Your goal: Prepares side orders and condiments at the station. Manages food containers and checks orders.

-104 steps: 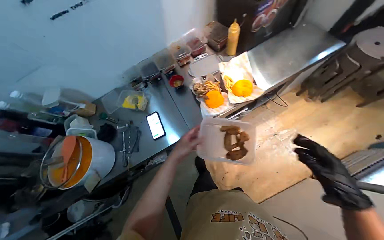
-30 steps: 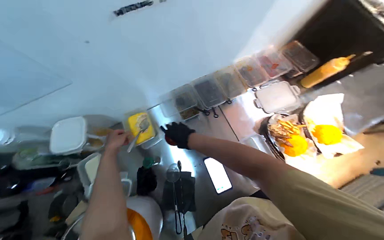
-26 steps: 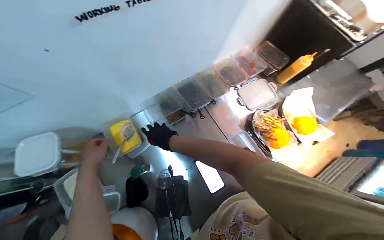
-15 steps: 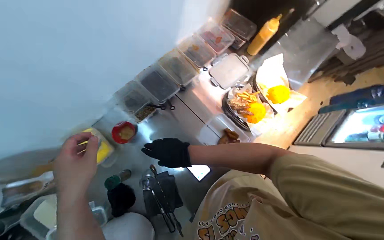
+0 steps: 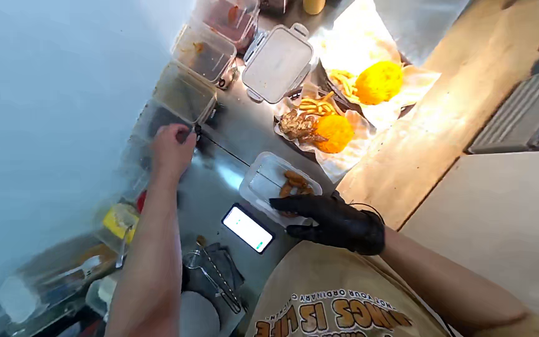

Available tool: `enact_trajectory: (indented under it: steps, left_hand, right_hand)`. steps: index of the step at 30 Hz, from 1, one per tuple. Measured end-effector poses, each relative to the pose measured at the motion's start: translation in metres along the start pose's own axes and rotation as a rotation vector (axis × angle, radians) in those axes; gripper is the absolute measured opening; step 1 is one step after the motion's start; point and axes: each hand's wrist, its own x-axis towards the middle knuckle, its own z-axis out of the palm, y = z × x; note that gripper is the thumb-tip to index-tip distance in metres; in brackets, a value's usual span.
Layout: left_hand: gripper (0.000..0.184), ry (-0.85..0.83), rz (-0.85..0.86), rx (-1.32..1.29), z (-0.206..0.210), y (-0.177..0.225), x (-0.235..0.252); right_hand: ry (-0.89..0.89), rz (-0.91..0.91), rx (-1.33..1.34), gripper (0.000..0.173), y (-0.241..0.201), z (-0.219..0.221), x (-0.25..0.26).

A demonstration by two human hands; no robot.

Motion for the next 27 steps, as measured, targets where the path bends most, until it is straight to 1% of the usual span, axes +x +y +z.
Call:
enact_trajectory:
  steps: [3,5,7,10,14,17,19,23,27]
  left_hand:
    - [0.040,0.019,-0.068,0.049,0.003,0.011,0.037]
    - [0.039,0.051,-0.124,0.061,-0.004,0.013,0.055]
    - [0.040,0.125,-0.167,0.034,-0.016,0.010,0.068]
    - [0.042,0.232,-0.257,-0.046,-0.033,0.013,0.076]
    - [0.042,0.267,-0.311,-0.050,-0.041,0.024,0.078]
    - [0.042,0.244,-0.336,-0.069,-0.034,0.035,0.077]
    - [0.043,0.189,-0.332,-0.090,-0.023,0.041,0.077]
    - [0.040,0.092,-0.337,-0.105,-0.001,0.047,0.078]
    - [0.038,0.060,-0.364,-0.095,0.015,0.046,0.080]
  right_hand:
    - [0.040,0.004,0.051,0.048,0.027,-0.026,-0.022]
    - [0.055,0.017,0.061,0.046,0.041,-0.047,-0.033]
    - [0.068,0.022,0.055,0.044,0.055,-0.070,-0.042]
    - [0.147,-0.031,0.025,0.042,0.079,-0.100,-0.048]
    - [0.191,-0.086,0.008,0.043,0.092,-0.141,-0.046]
    - [0.193,-0.072,0.003,0.039,0.095,-0.161,-0.038]
    - [0.173,-0.064,0.019,0.038,0.097,-0.166,-0.033]
    - [0.139,-0.111,0.062,0.036,0.097,-0.164,-0.022]
    - [0.094,-0.116,0.082,0.038,0.096,-0.157,-0.022]
